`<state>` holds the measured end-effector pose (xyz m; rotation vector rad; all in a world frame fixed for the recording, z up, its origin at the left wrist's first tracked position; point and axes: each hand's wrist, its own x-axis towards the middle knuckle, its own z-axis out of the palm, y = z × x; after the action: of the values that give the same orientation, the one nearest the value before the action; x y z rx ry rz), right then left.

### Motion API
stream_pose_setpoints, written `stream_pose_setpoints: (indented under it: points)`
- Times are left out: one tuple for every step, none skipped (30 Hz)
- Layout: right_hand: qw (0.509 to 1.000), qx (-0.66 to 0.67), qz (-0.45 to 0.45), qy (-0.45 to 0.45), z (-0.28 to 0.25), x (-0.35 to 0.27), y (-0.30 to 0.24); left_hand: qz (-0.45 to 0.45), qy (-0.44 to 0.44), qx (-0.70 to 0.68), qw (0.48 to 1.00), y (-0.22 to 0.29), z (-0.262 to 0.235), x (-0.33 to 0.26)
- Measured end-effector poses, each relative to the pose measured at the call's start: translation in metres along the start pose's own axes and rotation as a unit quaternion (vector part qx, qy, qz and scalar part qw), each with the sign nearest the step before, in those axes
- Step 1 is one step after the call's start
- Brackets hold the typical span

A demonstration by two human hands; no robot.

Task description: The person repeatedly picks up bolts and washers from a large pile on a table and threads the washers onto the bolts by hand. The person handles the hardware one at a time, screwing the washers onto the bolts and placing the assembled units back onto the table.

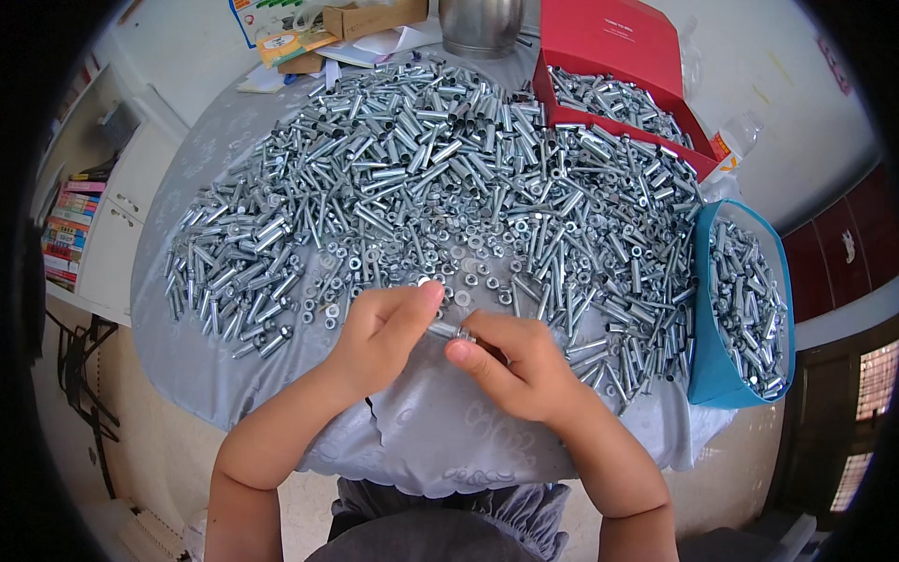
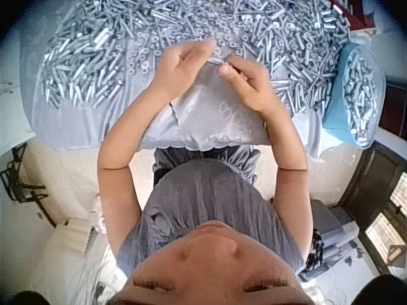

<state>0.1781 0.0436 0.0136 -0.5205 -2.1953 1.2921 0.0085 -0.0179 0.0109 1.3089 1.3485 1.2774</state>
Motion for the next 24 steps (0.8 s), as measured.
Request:
stream_pose_setpoints:
  points:
    - [1.000, 0.005, -0.005, 0.017, 0.001, 0.000, 0.002, -0.035, -0.005, -0.055, 0.998, -0.001, 0.000, 0.002]
    - [0.997, 0.061, 0.026, 0.035, 0.001, -0.001, 0.003, -0.085, 0.041, -0.118, 0.989, 0.001, -0.002, 0.004]
    - [0.990, 0.117, 0.057, 0.052, 0.001, -0.001, 0.004, -0.134, 0.087, -0.180, 0.971, 0.004, -0.005, 0.009]
    - [0.979, 0.172, 0.088, 0.069, 0.001, -0.001, 0.005, -0.183, 0.132, -0.240, 0.944, 0.007, -0.009, 0.014]
    - [0.980, 0.155, 0.075, 0.100, 0.000, -0.001, 0.006, -0.150, 0.143, -0.308, 0.929, 0.010, -0.016, 0.018]
    - [0.973, 0.172, 0.088, 0.127, -0.002, 0.000, 0.006, -0.116, 0.154, -0.374, 0.907, 0.011, -0.029, 0.021]
    - [0.965, 0.191, 0.099, 0.152, -0.003, 0.001, 0.007, -0.078, 0.151, -0.439, 0.882, 0.011, -0.044, 0.024]
    - [0.955, 0.206, 0.112, 0.179, -0.006, 0.002, 0.007, -0.039, 0.145, -0.502, 0.852, 0.009, -0.060, 0.028]
    - [0.945, 0.226, 0.118, 0.206, -0.006, 0.006, 0.006, -0.001, 0.132, -0.549, 0.825, 0.008, -0.079, 0.027]
    - [0.936, 0.243, 0.127, 0.219, -0.007, 0.008, 0.006, 0.037, 0.119, -0.593, 0.796, 0.006, -0.096, 0.025]
    - [0.927, 0.257, 0.138, 0.235, -0.008, 0.008, 0.008, 0.061, 0.131, -0.607, 0.782, 0.003, -0.110, 0.024]
    - [0.917, 0.270, 0.148, 0.251, -0.009, 0.009, 0.010, 0.084, 0.142, -0.620, 0.767, 0.001, -0.122, 0.024]
    - [0.916, 0.266, 0.158, 0.255, -0.011, 0.009, 0.011, 0.108, 0.155, -0.632, 0.751, 0.000, -0.130, 0.023]
    - [0.911, 0.275, 0.162, 0.260, -0.012, 0.009, 0.011, 0.115, 0.160, -0.630, 0.751, -0.001, -0.133, 0.023]
    - [0.907, 0.284, 0.167, 0.264, -0.013, 0.009, 0.011, 0.123, 0.165, -0.628, 0.750, -0.003, -0.136, 0.023]
    - [0.902, 0.293, 0.170, 0.267, -0.013, 0.010, 0.011, 0.131, 0.171, -0.625, 0.750, -0.003, -0.137, 0.023]
    - [0.904, 0.292, 0.169, 0.262, -0.013, 0.010, 0.011, 0.119, 0.173, -0.624, 0.753, -0.003, -0.136, 0.022]
    - [0.906, 0.292, 0.168, 0.258, -0.012, 0.011, 0.011, 0.106, 0.180, -0.614, 0.761, -0.001, -0.134, 0.022]
    - [0.907, 0.289, 0.168, 0.255, -0.012, 0.010, 0.012, 0.091, 0.184, -0.606, 0.768, 0.000, -0.132, 0.024]
    - [0.914, 0.274, 0.167, 0.250, -0.012, 0.010, 0.013, 0.076, 0.189, -0.597, 0.776, 0.000, -0.128, 0.025]
    - [0.919, 0.259, 0.166, 0.244, -0.012, 0.010, 0.014, 0.064, 0.209, -0.547, 0.808, 0.000, -0.124, 0.027]
    - [0.925, 0.244, 0.166, 0.238, -0.011, 0.010, 0.015, 0.051, 0.228, -0.494, 0.837, 0.000, -0.120, 0.029]
    - [0.932, 0.226, 0.162, 0.231, -0.011, 0.010, 0.017, 0.039, 0.247, -0.439, 0.863, 0.000, -0.115, 0.031]
    - [0.939, 0.207, 0.158, 0.223, -0.010, 0.009, 0.018, 0.028, 0.269, -0.354, 0.895, -0.001, -0.106, 0.034]
